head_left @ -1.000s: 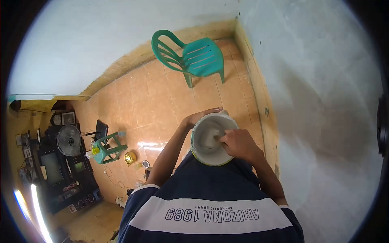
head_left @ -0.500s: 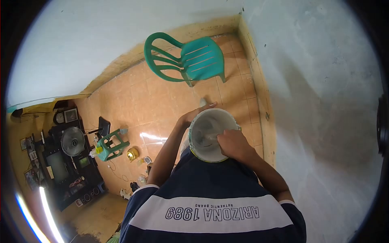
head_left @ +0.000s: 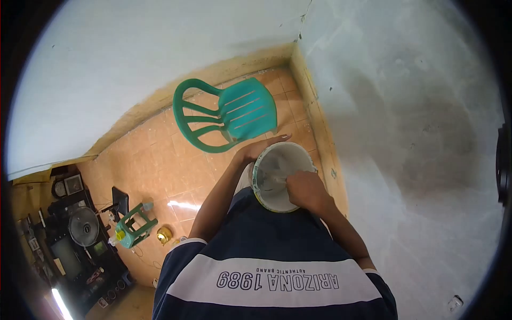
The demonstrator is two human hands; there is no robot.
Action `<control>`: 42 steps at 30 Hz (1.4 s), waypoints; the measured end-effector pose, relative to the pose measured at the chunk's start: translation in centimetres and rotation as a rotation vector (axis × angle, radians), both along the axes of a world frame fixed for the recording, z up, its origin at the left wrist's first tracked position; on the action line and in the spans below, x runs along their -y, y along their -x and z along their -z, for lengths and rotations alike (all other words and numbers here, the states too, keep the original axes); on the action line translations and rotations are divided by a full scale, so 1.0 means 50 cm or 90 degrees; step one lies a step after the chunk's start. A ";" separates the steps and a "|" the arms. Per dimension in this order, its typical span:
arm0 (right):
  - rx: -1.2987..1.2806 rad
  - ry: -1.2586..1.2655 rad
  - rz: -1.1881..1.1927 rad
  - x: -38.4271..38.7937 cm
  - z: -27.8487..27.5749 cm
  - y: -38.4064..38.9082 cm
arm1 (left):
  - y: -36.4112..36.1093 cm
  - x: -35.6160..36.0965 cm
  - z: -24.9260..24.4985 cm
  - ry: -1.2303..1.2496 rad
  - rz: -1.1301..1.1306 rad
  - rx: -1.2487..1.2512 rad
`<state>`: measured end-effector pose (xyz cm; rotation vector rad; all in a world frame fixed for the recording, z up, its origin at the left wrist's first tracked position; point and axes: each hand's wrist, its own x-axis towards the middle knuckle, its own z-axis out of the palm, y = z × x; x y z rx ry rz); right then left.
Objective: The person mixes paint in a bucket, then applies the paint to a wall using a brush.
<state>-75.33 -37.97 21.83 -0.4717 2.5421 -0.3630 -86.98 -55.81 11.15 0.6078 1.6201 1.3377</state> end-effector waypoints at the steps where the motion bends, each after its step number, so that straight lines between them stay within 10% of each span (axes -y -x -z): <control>1: 0.028 -0.019 -0.004 0.002 -0.005 0.026 | 0.021 0.001 -0.020 0.018 -0.015 0.071; 17: 0.026 0.056 0.000 0.040 0.011 0.184 | 0.183 0.086 0.049 -0.041 -0.122 0.395; 25: -0.013 0.121 0.027 -0.082 -0.007 0.232 | 0.217 0.003 0.135 -0.189 -0.166 -0.071; 28: -0.053 0.187 0.050 -0.128 -0.035 0.250 | 0.235 -0.035 0.028 -0.016 -0.207 0.159; 31: -0.049 0.187 0.049 -0.159 -0.038 0.265 | 0.252 -0.036 0.162 -0.072 -0.120 0.154; 38: 0.001 0.241 -0.046 -0.181 -0.039 0.298 | 0.236 -0.038 0.090 -0.027 -0.197 0.222; 42: -0.004 0.237 -0.068 -0.180 -0.044 0.319 | 0.251 -0.033 0.053 -0.222 -0.029 -0.241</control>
